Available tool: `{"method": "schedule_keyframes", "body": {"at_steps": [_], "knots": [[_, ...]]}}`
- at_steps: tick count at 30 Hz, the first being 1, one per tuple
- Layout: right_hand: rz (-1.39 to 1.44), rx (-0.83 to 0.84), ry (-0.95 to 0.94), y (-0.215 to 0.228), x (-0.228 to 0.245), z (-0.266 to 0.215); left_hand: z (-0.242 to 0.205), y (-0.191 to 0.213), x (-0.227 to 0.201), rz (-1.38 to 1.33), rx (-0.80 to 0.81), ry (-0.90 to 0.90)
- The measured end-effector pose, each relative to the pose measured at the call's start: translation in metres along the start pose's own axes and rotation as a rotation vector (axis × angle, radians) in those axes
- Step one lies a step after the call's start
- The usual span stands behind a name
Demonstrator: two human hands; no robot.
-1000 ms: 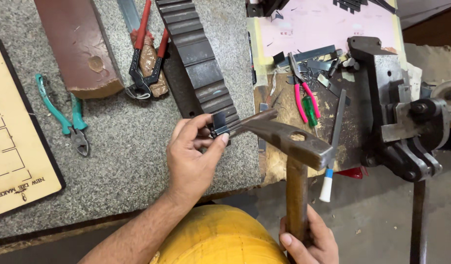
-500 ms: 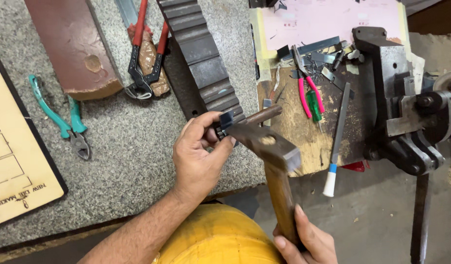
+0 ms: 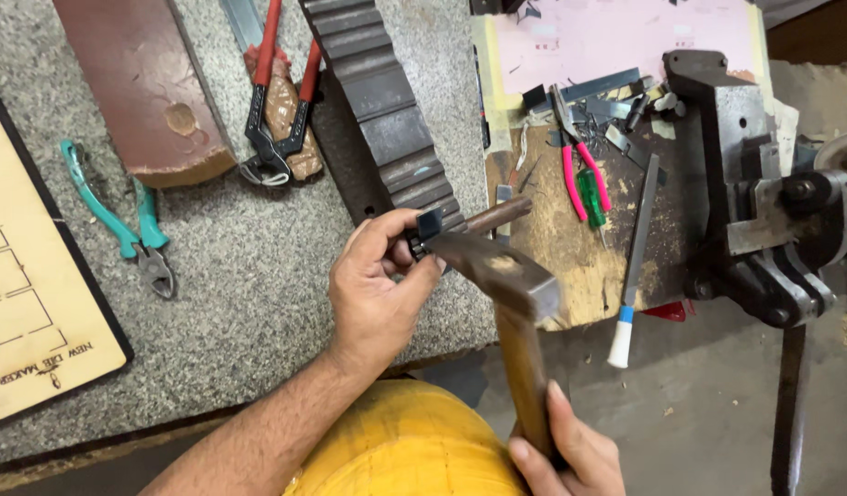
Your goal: The person repeatedly places small metal pieces into a wooden jig, then hammers them on a metal anvil to shape them. The person continues this cycle of positioning and hammering throughout the clip.
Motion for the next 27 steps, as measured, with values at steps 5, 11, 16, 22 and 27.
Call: {"method": "schedule_keyframes", "body": {"at_steps": [5,11,16,22,27], "knots": [[-0.044,-0.058,0.041,-0.003,0.001,0.000,0.001,-0.001,0.002,-0.033,-0.002,0.041],[0.036,-0.082,0.050,0.001,-0.005,-0.002,0.003,-0.001,-0.003,-0.031,-0.013,0.056],[-0.015,-0.038,0.169,0.006,-0.003,-0.004,-0.007,0.033,-0.033,0.007,0.036,-0.028],[-0.472,0.052,0.495,-0.055,0.003,0.018,-0.035,0.189,-0.096,0.704,-0.087,-0.204],[-0.606,0.441,0.448,-0.125,-0.012,0.050,-0.054,0.288,-0.100,1.205,-0.050,-0.198]]}}
Point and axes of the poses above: each hand's wrist, its own z-axis towards the middle knuckle, its own y-axis out of the back of the hand, x = y × z, the point moved 4 cm from there along z, towards the middle knuckle, and after that the axes turned 7 degrees about y, right-handed, at the moved point
